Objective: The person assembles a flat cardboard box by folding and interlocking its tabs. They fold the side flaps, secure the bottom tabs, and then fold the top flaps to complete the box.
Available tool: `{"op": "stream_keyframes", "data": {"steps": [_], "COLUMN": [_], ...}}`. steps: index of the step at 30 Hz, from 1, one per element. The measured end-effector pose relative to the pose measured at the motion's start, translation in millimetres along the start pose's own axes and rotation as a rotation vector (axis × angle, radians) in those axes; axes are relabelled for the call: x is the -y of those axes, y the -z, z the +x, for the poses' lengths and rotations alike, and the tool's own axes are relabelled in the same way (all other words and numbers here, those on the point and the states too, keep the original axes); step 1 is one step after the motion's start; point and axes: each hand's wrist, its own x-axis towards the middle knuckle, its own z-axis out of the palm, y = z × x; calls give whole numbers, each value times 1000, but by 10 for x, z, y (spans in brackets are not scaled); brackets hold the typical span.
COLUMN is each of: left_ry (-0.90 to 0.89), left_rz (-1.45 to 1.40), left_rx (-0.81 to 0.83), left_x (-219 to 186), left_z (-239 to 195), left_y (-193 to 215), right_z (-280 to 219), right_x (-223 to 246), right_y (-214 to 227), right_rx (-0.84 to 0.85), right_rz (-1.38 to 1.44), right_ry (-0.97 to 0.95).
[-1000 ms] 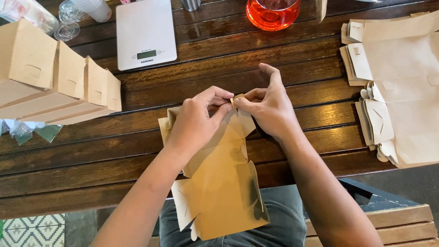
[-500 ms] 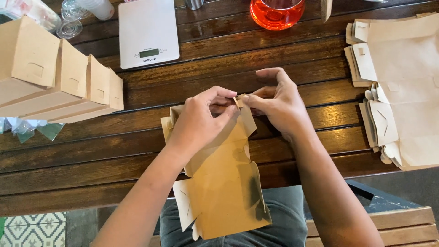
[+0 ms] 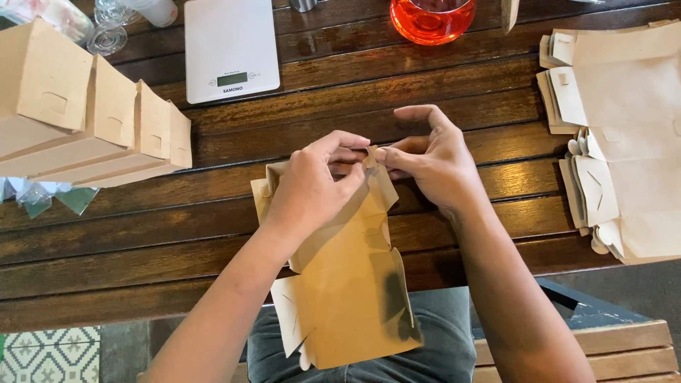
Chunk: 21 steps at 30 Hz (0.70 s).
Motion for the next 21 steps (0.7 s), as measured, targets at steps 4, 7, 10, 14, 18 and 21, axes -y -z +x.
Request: {"op": "stream_keyframes", "data": {"steps": [4, 7, 10, 14, 18, 21], "left_ry": [33, 49, 46, 7, -62, -108], "left_rz": [44, 47, 155, 177, 382, 432], "left_rx": [-6, -10, -32, -47, -50, -63], "left_x": [-2, -20, 1, 1, -79, -46], "left_z": [-13, -18, -23, -17, -41, -48], "left_y": [3, 2, -17, -52, -39, 2], "right_z": [15, 24, 10, -10, 16, 35], "right_x": [-37, -65, -64, -86, -141, -176], "right_y": [25, 31, -2, 3, -1, 4], "right_rx": [21, 32, 36, 30, 30, 26], "right_rz": [8, -7, -44, -117, -121, -116], "right_ry": [-3, 13, 33, 78, 97, 110]}}
